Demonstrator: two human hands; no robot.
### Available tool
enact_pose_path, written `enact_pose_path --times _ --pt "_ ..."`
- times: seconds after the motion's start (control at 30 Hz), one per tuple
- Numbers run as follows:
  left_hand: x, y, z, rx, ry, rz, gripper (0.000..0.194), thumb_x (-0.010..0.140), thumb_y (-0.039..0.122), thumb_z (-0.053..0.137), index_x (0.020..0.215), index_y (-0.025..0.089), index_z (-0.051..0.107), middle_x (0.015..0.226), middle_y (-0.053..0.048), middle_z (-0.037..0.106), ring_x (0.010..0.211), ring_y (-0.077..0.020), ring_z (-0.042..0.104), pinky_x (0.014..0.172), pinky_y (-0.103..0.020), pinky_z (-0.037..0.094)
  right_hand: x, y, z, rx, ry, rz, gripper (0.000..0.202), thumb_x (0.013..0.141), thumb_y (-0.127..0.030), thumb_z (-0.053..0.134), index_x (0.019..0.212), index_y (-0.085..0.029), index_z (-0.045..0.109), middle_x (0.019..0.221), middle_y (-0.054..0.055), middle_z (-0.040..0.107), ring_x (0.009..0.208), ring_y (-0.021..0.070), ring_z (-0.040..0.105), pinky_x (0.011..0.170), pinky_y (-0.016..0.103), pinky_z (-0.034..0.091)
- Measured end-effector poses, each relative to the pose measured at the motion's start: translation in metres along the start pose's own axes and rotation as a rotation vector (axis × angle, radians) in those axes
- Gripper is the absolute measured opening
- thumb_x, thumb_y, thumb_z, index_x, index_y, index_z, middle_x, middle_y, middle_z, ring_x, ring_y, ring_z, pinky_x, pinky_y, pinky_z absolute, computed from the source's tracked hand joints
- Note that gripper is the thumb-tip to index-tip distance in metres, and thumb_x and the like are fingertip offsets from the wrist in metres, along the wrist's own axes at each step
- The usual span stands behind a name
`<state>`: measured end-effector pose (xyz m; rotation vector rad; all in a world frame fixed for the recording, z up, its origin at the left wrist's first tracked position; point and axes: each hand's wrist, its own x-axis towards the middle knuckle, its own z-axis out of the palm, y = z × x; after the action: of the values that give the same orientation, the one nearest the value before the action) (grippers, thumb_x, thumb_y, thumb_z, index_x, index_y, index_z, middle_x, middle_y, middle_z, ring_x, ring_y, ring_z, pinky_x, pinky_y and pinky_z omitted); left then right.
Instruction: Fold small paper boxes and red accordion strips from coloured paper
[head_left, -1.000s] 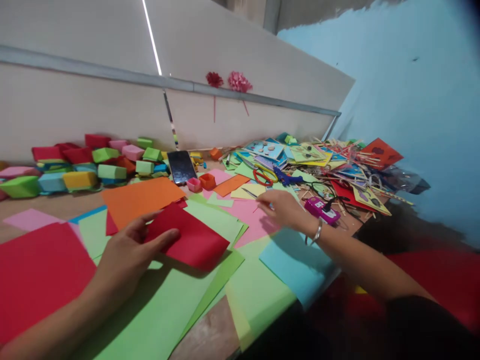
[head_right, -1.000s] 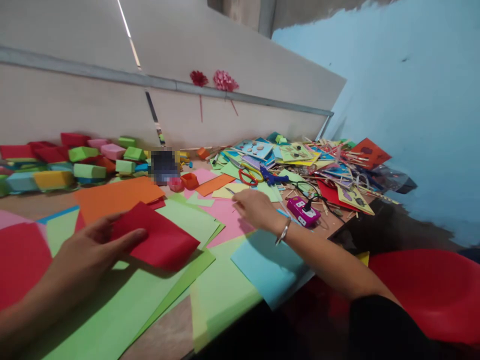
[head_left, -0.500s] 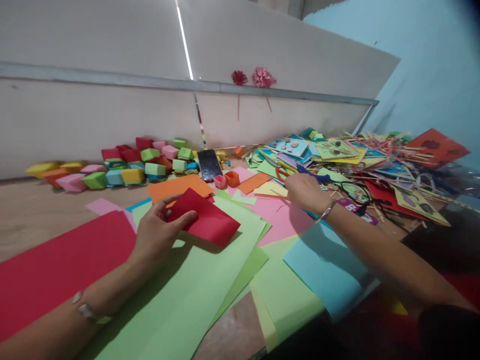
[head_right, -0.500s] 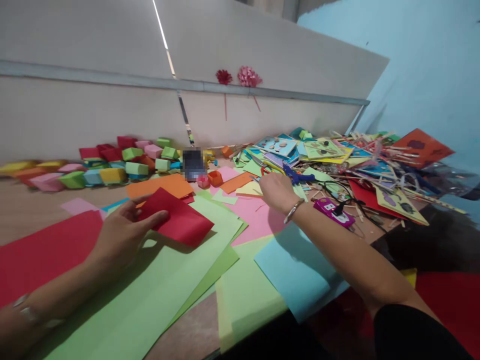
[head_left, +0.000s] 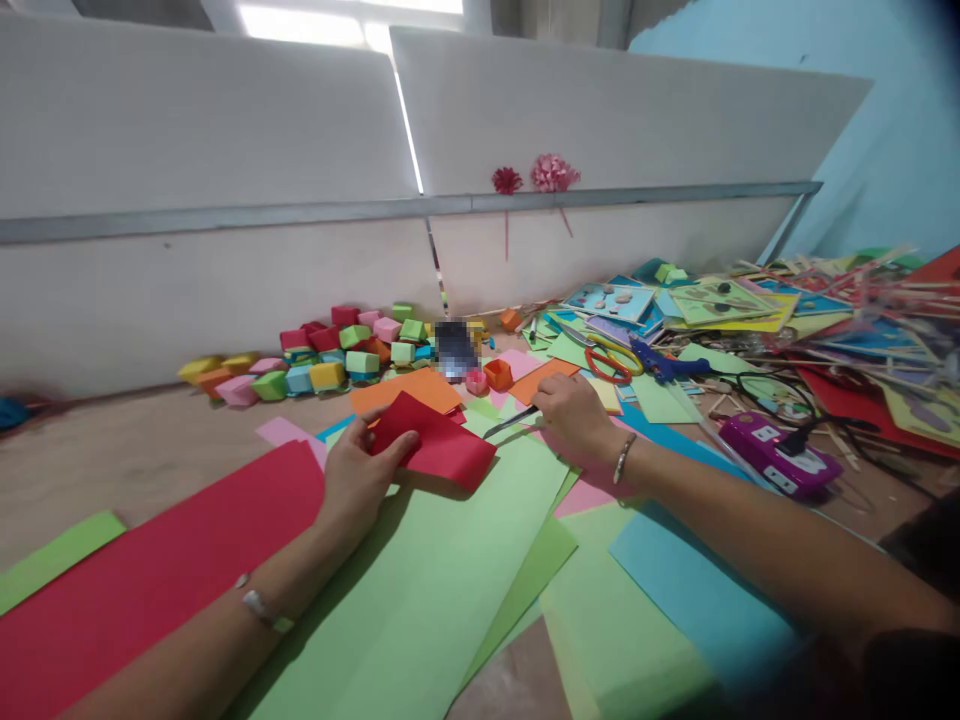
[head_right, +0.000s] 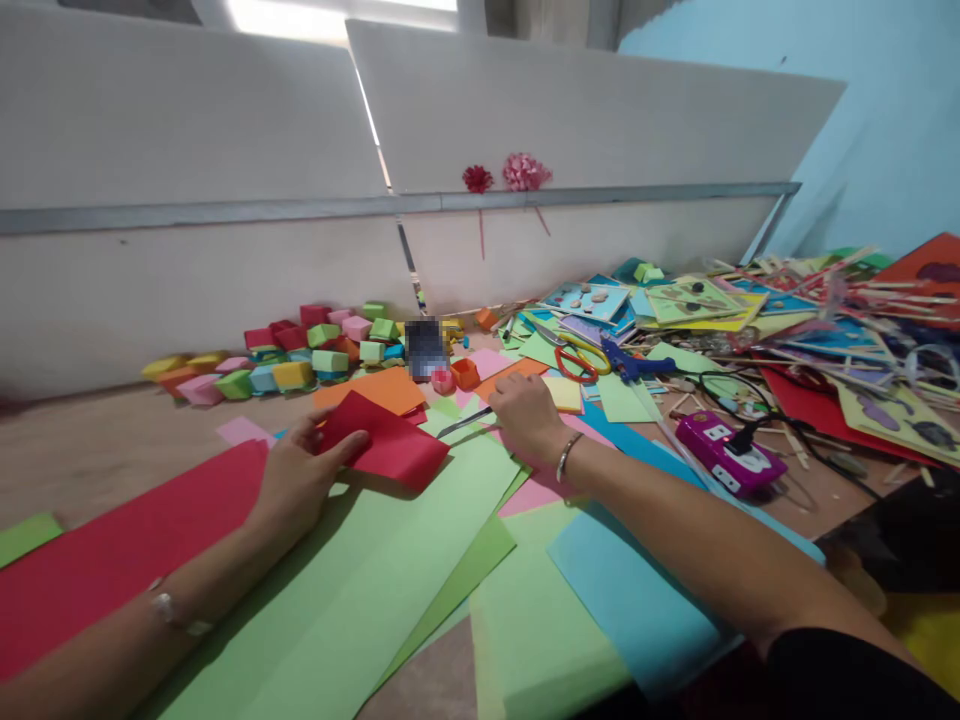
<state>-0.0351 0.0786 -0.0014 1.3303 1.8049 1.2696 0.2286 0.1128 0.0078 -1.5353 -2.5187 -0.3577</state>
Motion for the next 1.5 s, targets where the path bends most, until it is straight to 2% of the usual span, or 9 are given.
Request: enact_pose_path --times 0.13,0.37,0.53,0.63,0.7,0.77,0.93,1.2,1.5 --pt "0.000 -0.001 -0.001 0.105 0.027 0.025 0.074 0.068 0.048 0.075 0.131 0.014 0.056 0.109 -0.013 0.068 0.110 -0.0317 0.060 0.085 -0.037 0.051 0.000 0.003 0.003 -0.005 0.009 0.001 0.024 0.087 -0.004 0.045 0.088 -0.012 0.068 0.095 0.012 0.065 0.090 0.0236 0.052 0.072 0.036 0.027" --pt "0.002 0.000 -0.002 0.250 0.051 0.080 0.062 0.071 0.047 0.071 0.123 0.016 0.059 0.105 -0.013 0.069 0.108 -0.0345 0.061 0.090 -0.044 0.051 0.001 0.000 0.008 0.017 -0.042 -0.136 0.017 0.093 -0.018 0.052 0.091 -0.017 0.069 0.097 0.008 0.067 0.092 0.0219 0.052 0.072 0.035 0.024" --pt "-0.008 0.001 -0.001 0.371 0.074 0.523 0.048 0.082 0.039 0.059 0.125 0.017 0.058 0.133 -0.019 0.056 0.130 -0.0378 0.046 0.109 -0.052 0.035 0.003 0.008 0.011 0.041 -0.092 -0.224 0.021 0.093 -0.014 0.051 0.085 -0.018 0.071 0.091 0.007 0.068 0.085 0.0192 0.052 0.067 0.033 0.021" --pt "-0.020 0.002 0.002 0.375 -0.189 0.776 0.023 0.085 0.035 0.060 0.102 0.026 0.072 0.128 -0.012 0.064 0.126 -0.0325 0.053 0.108 -0.045 0.038 0.005 0.015 0.006 0.050 -0.129 -0.272 0.022 0.091 -0.011 0.053 0.088 -0.020 0.073 0.088 0.005 0.068 0.080 0.0171 0.051 0.064 0.032 0.019" --pt "-0.025 0.001 0.005 0.378 -0.457 0.804 0.017 0.084 0.034 0.062 0.085 0.027 0.078 0.116 -0.011 0.072 0.115 -0.0321 0.061 0.098 -0.042 0.046 0.006 0.020 0.002 0.040 -0.159 -0.333 0.026 0.091 -0.009 0.051 0.091 -0.021 0.074 0.084 0.004 0.067 0.077 0.0160 0.051 0.062 0.031 0.017" --pt "-0.026 -0.002 0.007 0.380 -0.574 0.773 0.018 0.084 0.035 0.064 0.081 0.027 0.080 0.107 -0.013 0.075 0.104 -0.0330 0.067 0.091 -0.042 0.049 0.006 0.024 -0.003 0.032 -0.182 -0.413 0.028 0.091 -0.008 0.050 0.094 -0.023 0.075 0.081 0.004 0.066 0.074 0.0154 0.050 0.061 0.031 0.018" --pt "-0.020 -0.007 0.008 0.382 -0.576 0.768 0.022 0.087 0.033 0.060 0.089 0.023 0.080 0.105 -0.014 0.075 0.094 -0.0295 0.070 0.082 -0.037 0.053 0.005 0.034 -0.005 0.146 -0.210 -0.512 0.033 0.087 -0.009 0.057 0.108 -0.029 0.074 0.082 0.003 0.066 0.075 0.0144 0.052 0.057 0.026 0.022" --pt "-0.018 -0.013 0.007 0.463 -0.642 1.099 0.033 0.096 0.021 0.044 0.116 0.021 0.070 0.105 -0.012 0.069 0.092 -0.0226 0.063 0.073 -0.034 0.050 0.004 0.033 0.002 0.318 -0.205 -0.573 0.049 0.081 0.001 0.055 0.113 -0.031 0.074 0.089 0.004 0.065 0.074 0.0129 0.053 0.058 0.023 0.028" --pt "-0.020 -0.012 0.004 0.508 -0.696 1.085 0.029 0.096 0.031 0.048 0.114 0.021 0.069 0.102 -0.010 0.065 0.092 -0.0227 0.060 0.075 -0.035 0.050 -0.002 0.031 -0.019 0.358 -0.298 -0.600 0.055 0.074 0.008 0.051 0.110 -0.025 0.075 0.092 0.006 0.067 0.081 0.0151 0.056 0.066 0.023 0.035"
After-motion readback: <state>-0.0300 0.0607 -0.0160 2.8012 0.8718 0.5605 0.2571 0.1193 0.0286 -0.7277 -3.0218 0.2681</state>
